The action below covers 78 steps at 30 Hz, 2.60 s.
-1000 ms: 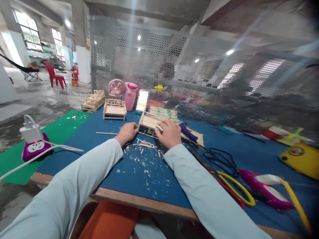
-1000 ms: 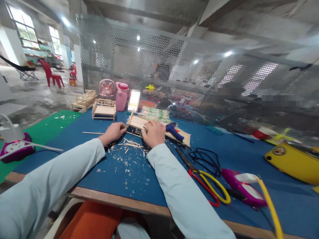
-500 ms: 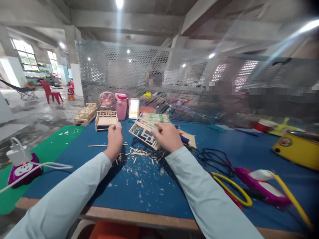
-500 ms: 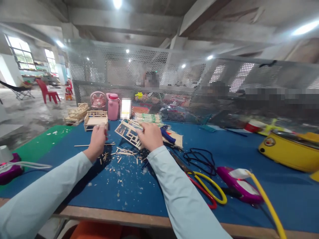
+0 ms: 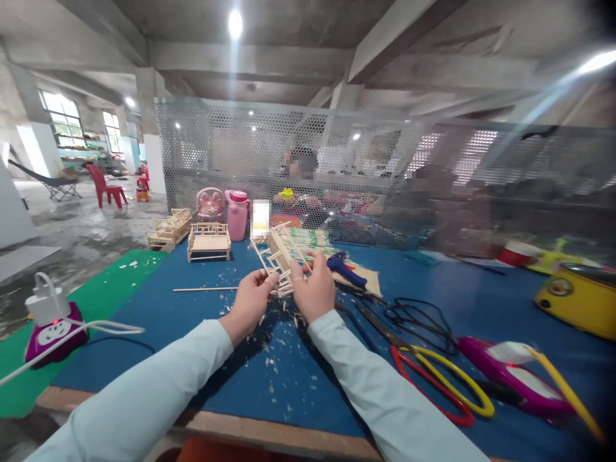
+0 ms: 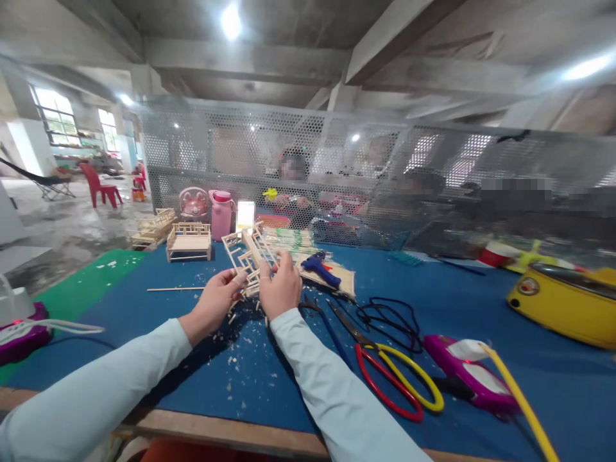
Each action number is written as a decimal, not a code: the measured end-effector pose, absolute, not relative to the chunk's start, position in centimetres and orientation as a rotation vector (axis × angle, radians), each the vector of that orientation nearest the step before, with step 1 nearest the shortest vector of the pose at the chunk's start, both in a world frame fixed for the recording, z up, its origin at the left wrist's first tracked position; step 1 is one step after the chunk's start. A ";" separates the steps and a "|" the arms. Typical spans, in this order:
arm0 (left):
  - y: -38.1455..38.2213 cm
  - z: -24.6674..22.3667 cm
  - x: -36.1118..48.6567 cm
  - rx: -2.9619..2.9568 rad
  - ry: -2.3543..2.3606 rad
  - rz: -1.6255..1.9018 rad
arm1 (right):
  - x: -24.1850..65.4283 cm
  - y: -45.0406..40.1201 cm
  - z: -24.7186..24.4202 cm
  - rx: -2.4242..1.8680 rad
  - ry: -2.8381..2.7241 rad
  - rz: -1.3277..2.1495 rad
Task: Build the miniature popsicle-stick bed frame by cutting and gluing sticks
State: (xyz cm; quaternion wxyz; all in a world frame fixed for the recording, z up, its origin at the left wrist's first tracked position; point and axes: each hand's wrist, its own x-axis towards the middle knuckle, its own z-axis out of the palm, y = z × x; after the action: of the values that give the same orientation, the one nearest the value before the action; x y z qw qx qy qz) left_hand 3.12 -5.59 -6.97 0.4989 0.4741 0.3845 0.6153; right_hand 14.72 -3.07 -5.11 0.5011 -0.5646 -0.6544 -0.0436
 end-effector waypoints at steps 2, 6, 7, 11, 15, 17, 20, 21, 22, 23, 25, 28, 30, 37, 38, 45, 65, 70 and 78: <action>-5.3 -7.1 2.8 1.169 0.973 1.528 | 14.5 -3.1 -5.5 -1.371 -1.587 -0.021; -4.6 -7.5 1.7 1.203 1.025 1.550 | 14.6 -2.8 -5.8 -1.301 -1.631 0.106; -4.4 -7.5 1.5 1.213 1.030 1.559 | 14.7 -2.7 -5.8 -1.254 -1.642 0.115; -3.0 -7.8 0.8 1.376 1.061 1.602 | 15.2 -1.6 -6.1 -1.183 -1.708 0.106; -1.1 -9.0 0.5 1.577 1.188 1.524 | 16.0 -0.3 -7.0 -1.403 -1.846 0.104; -0.5 -9.6 0.3 1.611 1.214 1.456 | 16.4 -0.1 -7.1 -1.557 -1.911 0.037; -0.2 -10.1 0.3 1.662 1.224 1.405 | 16.7 -0.9 -6.1 -1.776 -1.957 -0.140; -0.1 -10.2 0.3 1.679 1.235 1.399 | 16.7 -1.3 -5.6 -1.817 -1.963 -0.185; -0.1 -10.3 0.3 1.693 1.251 1.394 | 16.7 -1.8 -5.0 -1.835 -1.961 -0.214; -0.1 -10.3 0.3 1.701 1.266 1.387 | 16.6 -2.2 -4.5 -1.813 -1.968 -0.232; -0.2 -10.3 0.3 1.701 1.284 1.379 | 16.3 -2.8 -3.8 -1.675 -1.988 -0.254; -0.7 -10.0 0.4 1.710 1.328 1.428 | 15.7 -2.9 -3.9 -1.431 -1.991 -0.258; -1.2 -9.6 0.6 1.736 1.391 1.492 | 15.3 -2.5 -4.3 -1.343 -2.001 -0.256; -1.8 -8.9 0.8 1.764 1.389 1.543 | 14.4 -1.4 -4.9 -1.369 -2.054 -0.271; -1.7 -8.9 0.7 1.761 1.396 1.539 | 14.3 -1.3 -4.8 -1.379 -2.045 -0.272; -1.4 -9.1 0.6 1.765 1.429 1.518 | 13.9 -0.9 -5.1 -1.363 -1.998 -0.232; -0.5 -9.9 0.2 1.494 1.346 1.582 | 15.4 0.4 -6.3 -1.270 -1.729 0.077; -0.2 -10.1 0.5 1.256 1.221 1.589 | 14.7 2.1 -7.7 -1.151 -1.821 0.414; -1.0 -9.4 0.5 1.336 1.307 1.426 | 16.4 1.8 -3.8 -1.176 -2.057 -0.246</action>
State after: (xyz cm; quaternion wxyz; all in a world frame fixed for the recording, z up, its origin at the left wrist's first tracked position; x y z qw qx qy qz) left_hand 0.55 -0.97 -9.39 0.3851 0.5244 0.5131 0.5599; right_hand 16.38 1.78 -3.80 0.3707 -0.4587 -0.8019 -0.0959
